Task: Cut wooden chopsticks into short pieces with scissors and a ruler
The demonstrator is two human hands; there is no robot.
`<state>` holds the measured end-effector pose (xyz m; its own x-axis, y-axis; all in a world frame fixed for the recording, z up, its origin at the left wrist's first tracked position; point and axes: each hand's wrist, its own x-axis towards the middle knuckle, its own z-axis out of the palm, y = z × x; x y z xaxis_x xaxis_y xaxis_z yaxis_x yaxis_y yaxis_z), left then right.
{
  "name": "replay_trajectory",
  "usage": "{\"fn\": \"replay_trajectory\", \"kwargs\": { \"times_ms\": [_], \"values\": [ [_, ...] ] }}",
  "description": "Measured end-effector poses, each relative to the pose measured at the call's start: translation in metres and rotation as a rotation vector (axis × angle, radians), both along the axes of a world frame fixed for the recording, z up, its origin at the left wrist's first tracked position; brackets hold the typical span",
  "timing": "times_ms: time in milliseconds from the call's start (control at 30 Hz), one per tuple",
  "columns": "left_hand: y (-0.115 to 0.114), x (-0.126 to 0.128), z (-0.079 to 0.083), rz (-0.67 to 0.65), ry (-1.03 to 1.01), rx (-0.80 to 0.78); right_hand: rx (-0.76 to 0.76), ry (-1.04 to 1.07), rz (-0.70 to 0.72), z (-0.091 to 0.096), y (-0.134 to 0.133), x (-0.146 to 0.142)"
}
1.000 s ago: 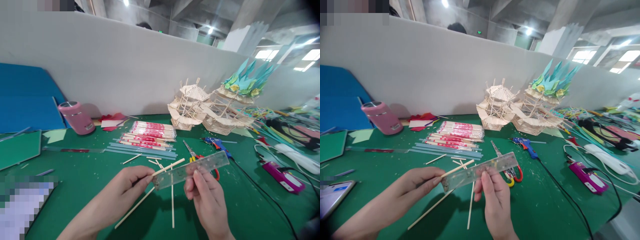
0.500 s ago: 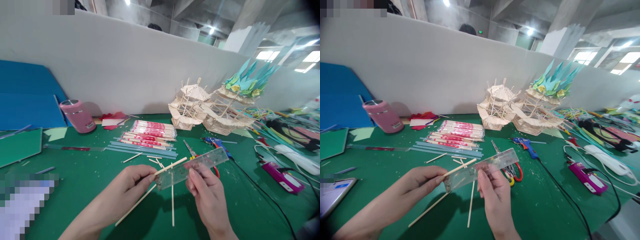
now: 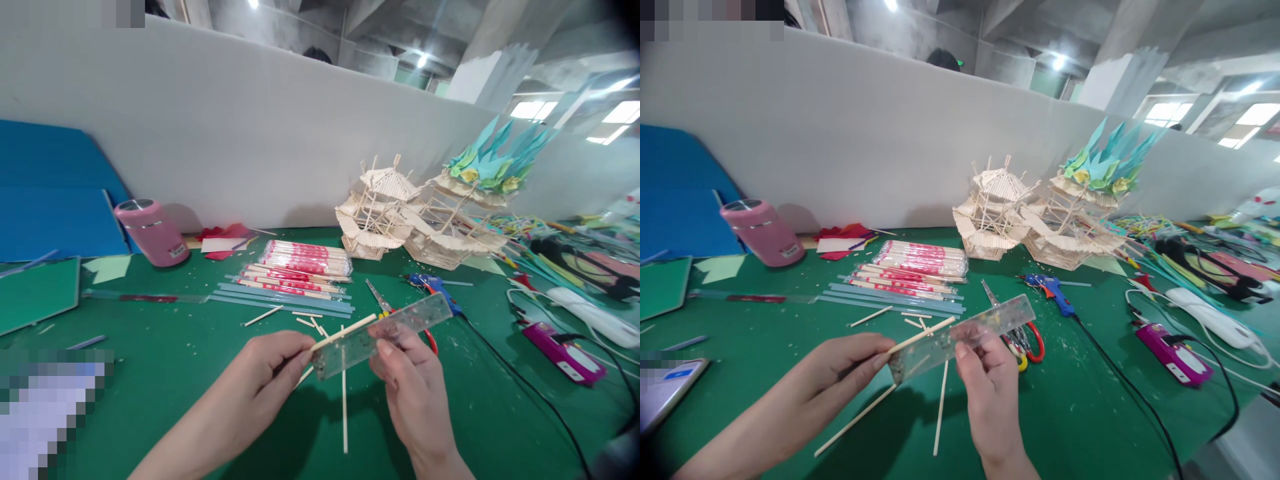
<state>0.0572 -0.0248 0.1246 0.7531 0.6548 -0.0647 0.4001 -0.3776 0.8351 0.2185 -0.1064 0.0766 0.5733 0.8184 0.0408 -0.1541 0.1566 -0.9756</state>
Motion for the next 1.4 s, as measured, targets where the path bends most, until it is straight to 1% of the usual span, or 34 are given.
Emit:
{"fn": "replay_trajectory", "kwargs": {
  "times_ms": [167, 300, 467, 567, 767, 967, 1200, 1400],
  "values": [
    [0.0, 0.002, 0.001, -0.028, 0.013, -0.007, -0.011, -0.009, 0.008, 0.001, 0.001, 0.001],
    [0.001, 0.002, -0.001, -0.018, 0.008, 0.003, 0.023, 0.012, 0.018, -0.001, 0.0, 0.002],
    [0.002, 0.002, -0.004, -0.032, 0.022, -0.026, 0.039, 0.044, 0.007, -0.002, 0.001, 0.0],
    [0.003, 0.001, -0.003, -0.032, 0.011, -0.048, 0.056, 0.065, 0.047, 0.0, 0.0, 0.0],
    [0.007, -0.002, 0.001, -0.013, -0.017, -0.056, 0.036, -0.045, 0.127, 0.001, -0.007, 0.0],
    [0.009, -0.003, 0.001, 0.03, -0.041, -0.032, 0.028, -0.143, 0.178, 0.006, -0.008, -0.002],
    [0.008, -0.005, -0.002, 0.033, -0.017, 0.022, 0.023, -0.133, 0.166, 0.004, -0.006, -0.003],
    [0.007, -0.005, -0.001, 0.056, -0.016, 0.077, -0.041, -0.179, 0.124, 0.008, -0.005, -0.004]
  ]
}}
